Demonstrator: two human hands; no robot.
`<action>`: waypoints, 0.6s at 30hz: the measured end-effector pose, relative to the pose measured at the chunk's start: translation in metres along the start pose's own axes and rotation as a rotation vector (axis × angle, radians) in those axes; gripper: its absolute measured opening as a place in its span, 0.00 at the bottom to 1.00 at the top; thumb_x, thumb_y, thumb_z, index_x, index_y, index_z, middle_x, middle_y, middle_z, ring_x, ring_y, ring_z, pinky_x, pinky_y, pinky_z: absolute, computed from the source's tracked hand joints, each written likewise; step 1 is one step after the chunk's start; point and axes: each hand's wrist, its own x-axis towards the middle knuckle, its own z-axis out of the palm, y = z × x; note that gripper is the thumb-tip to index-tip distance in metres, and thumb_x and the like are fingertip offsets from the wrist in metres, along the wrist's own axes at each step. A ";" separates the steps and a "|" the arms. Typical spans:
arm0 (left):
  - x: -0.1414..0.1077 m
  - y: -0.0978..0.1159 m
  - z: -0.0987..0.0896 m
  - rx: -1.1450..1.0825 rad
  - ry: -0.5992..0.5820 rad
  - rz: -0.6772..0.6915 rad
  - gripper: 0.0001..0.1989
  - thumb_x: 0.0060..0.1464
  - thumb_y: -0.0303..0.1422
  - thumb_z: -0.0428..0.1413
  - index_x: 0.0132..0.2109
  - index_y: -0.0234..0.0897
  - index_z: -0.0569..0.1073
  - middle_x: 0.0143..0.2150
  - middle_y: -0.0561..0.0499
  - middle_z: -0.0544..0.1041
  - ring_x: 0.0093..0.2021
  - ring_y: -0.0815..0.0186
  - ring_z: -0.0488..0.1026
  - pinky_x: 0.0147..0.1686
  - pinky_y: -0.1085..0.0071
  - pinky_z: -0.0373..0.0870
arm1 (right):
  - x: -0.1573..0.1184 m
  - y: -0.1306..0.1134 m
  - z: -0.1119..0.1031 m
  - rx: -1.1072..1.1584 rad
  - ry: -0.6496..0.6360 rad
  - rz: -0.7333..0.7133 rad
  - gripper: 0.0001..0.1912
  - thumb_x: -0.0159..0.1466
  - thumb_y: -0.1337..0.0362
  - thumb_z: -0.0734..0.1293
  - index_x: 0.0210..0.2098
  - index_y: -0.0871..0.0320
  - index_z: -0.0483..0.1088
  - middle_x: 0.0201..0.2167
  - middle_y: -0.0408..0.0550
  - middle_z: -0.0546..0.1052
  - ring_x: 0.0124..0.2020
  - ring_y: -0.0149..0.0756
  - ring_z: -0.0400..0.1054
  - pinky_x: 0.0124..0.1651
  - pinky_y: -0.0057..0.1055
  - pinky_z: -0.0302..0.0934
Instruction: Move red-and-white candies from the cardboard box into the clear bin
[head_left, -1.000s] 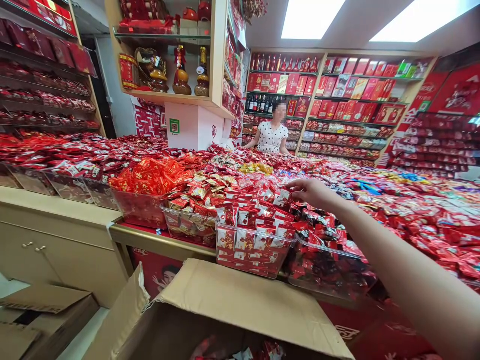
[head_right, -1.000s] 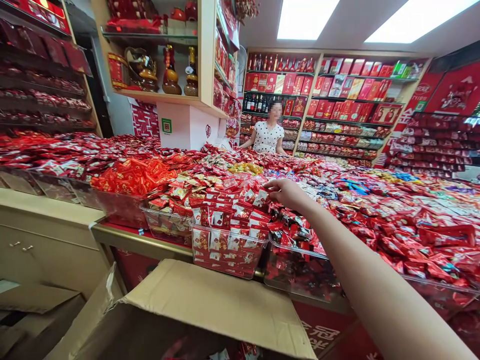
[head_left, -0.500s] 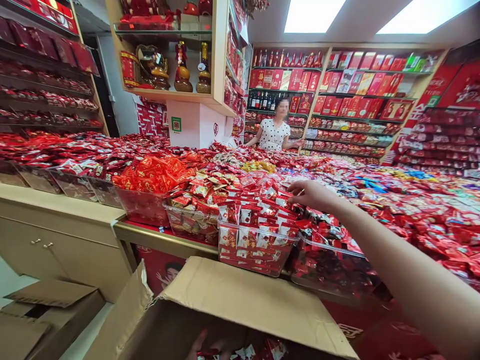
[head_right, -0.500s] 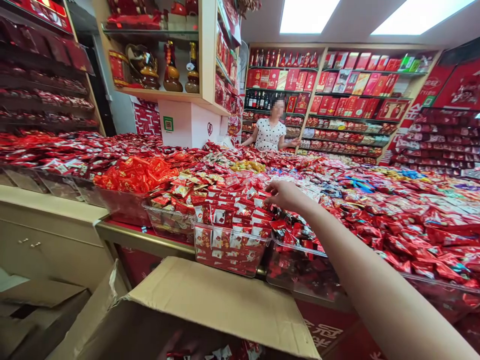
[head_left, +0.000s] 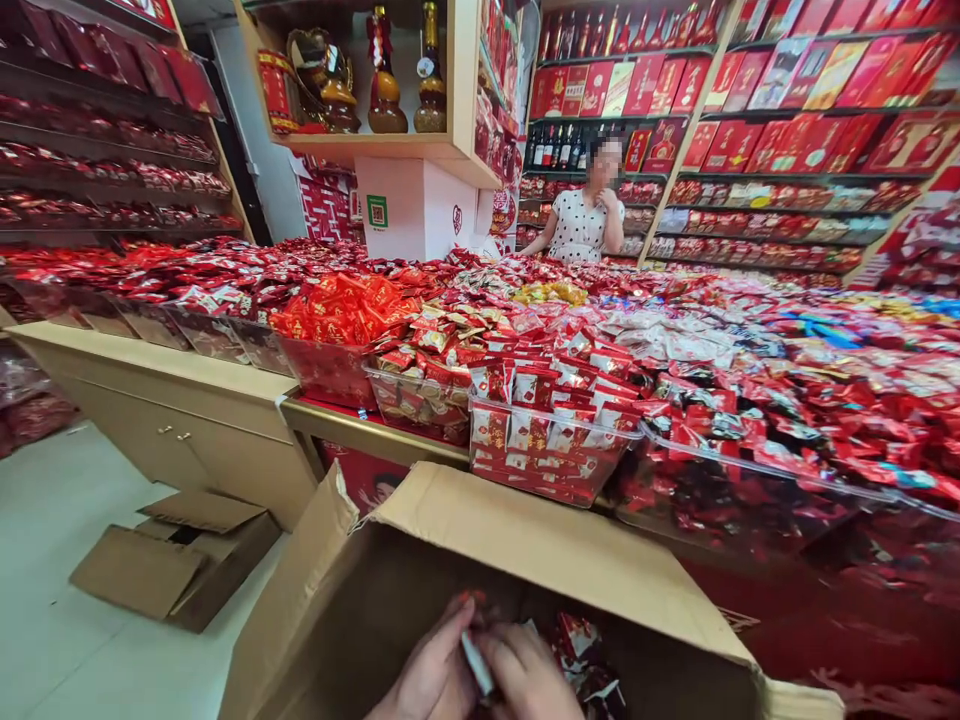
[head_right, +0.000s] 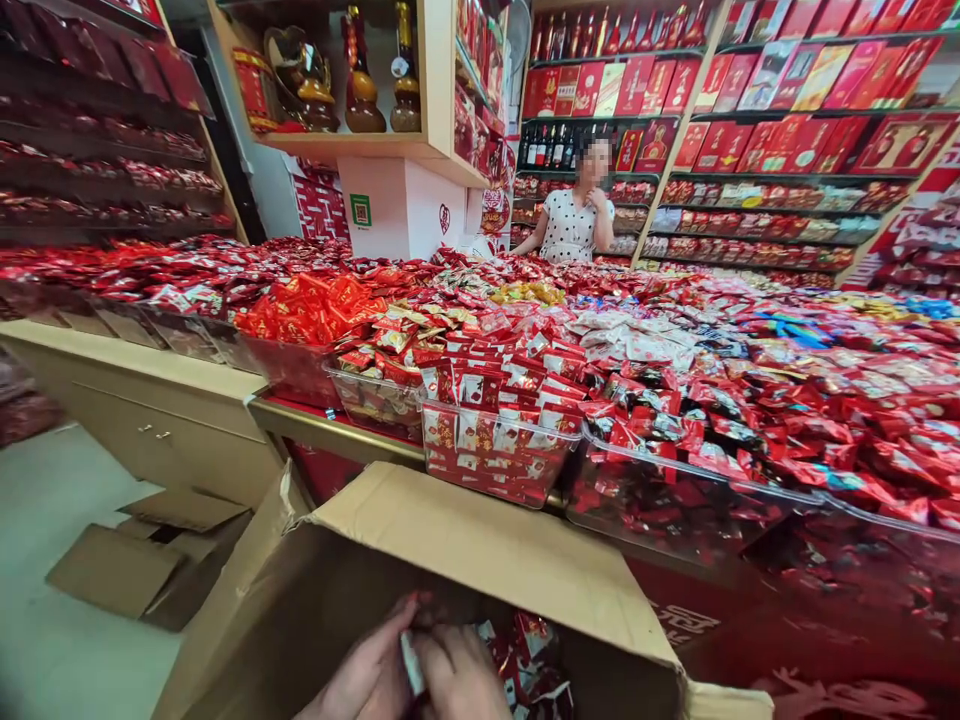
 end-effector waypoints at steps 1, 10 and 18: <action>-0.005 0.000 0.005 0.016 -0.035 -0.012 0.07 0.47 0.32 0.56 0.37 0.39 0.73 0.33 0.52 0.77 0.38 0.65 0.73 0.38 0.71 0.65 | 0.000 0.004 0.003 0.068 0.055 0.067 0.15 0.56 0.67 0.62 0.42 0.56 0.70 0.41 0.53 0.75 0.42 0.43 0.68 0.45 0.34 0.62; -0.020 0.002 0.029 0.610 0.239 0.203 0.10 0.43 0.36 0.59 0.31 0.33 0.73 0.25 0.55 0.74 0.23 0.76 0.65 0.23 0.79 0.60 | 0.000 -0.017 -0.014 1.037 0.258 0.617 0.16 0.52 0.51 0.65 0.25 0.59 0.71 0.22 0.43 0.73 0.26 0.33 0.65 0.30 0.27 0.58; -0.026 0.002 0.044 0.744 0.281 0.286 0.12 0.45 0.39 0.57 0.30 0.32 0.71 0.25 0.53 0.74 0.23 0.74 0.65 0.24 0.76 0.65 | -0.007 -0.030 -0.018 1.230 0.388 0.693 0.16 0.48 0.55 0.70 0.31 0.59 0.69 0.25 0.43 0.74 0.26 0.31 0.66 0.25 0.25 0.60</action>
